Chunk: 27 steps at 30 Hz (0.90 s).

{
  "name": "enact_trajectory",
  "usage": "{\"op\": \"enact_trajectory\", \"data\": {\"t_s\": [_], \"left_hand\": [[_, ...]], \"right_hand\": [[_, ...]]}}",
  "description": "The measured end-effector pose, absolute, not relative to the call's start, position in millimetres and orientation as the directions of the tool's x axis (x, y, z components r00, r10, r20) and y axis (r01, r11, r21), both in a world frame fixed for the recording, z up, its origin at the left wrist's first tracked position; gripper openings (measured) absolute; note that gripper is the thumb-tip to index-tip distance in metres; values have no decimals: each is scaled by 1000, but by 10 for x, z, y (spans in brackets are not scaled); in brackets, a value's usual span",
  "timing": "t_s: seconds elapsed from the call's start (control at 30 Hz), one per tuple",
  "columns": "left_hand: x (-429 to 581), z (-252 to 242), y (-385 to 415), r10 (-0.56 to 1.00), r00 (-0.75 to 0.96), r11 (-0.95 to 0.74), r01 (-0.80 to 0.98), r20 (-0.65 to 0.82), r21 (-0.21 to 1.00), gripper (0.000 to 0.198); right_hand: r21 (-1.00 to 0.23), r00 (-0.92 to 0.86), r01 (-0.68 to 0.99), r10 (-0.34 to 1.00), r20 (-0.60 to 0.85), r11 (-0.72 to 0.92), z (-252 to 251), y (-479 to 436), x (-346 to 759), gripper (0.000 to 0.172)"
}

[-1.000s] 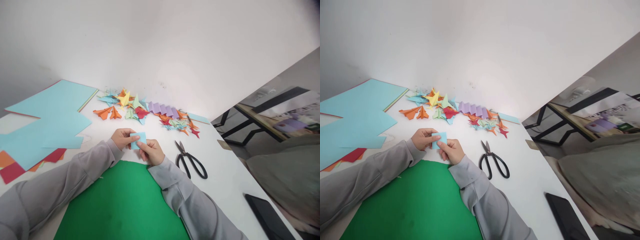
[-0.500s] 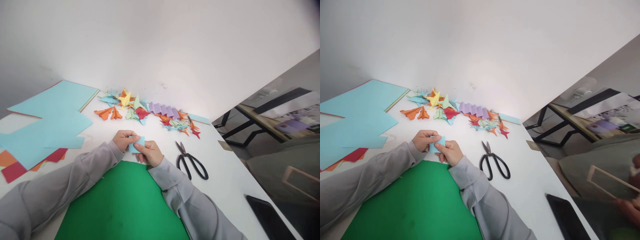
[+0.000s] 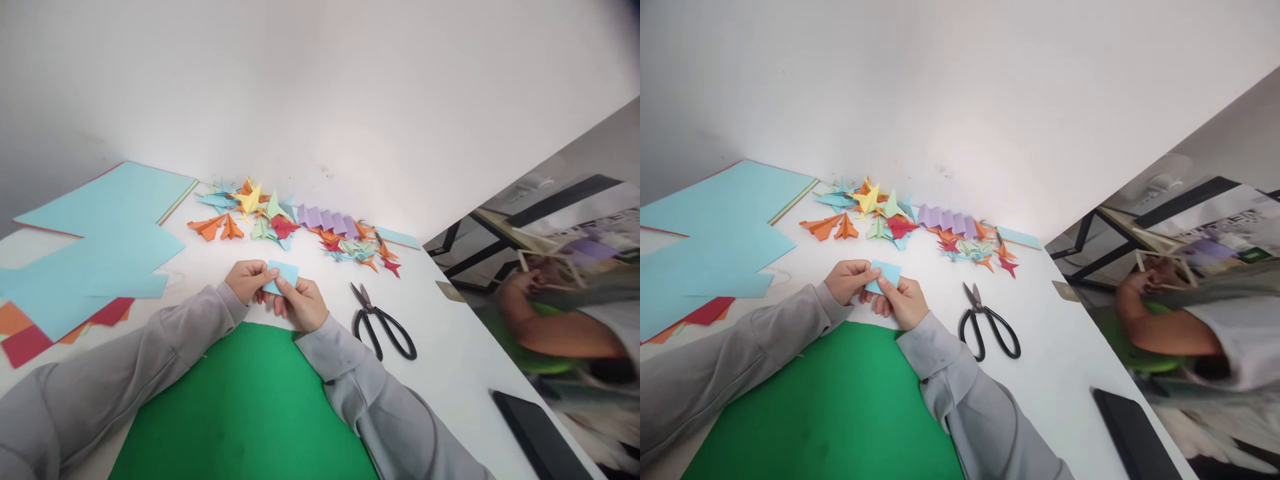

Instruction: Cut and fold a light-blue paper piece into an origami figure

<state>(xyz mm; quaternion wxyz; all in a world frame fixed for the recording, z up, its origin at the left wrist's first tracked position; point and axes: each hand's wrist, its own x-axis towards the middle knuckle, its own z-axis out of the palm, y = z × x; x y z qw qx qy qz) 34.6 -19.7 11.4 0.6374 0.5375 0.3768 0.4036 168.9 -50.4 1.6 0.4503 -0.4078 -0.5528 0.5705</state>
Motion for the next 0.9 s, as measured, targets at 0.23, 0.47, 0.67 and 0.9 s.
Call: {"op": "enact_trajectory", "data": {"t_s": [0.23,0.47,0.67,0.9], "left_hand": [[343,98,-169,894,445,126,-129,-56,984,45],[375,138,-224,928,370,86,-79,-51,993,44],[360,178,-252,902,422,149,-109,-90,983,40],[346,141,-208,908,405,164,-120,-102,979,41]], "right_hand": [[-997,-290,-63,955,63,47,22,-510,1717,35],[-999,-300,-40,954,13,2,49,-517,1696,38],[-1000,-379,1,925,7,8,10,-523,1733,36],[-996,-343,-21,936,-75,-87,4,-537,1729,41]]}}
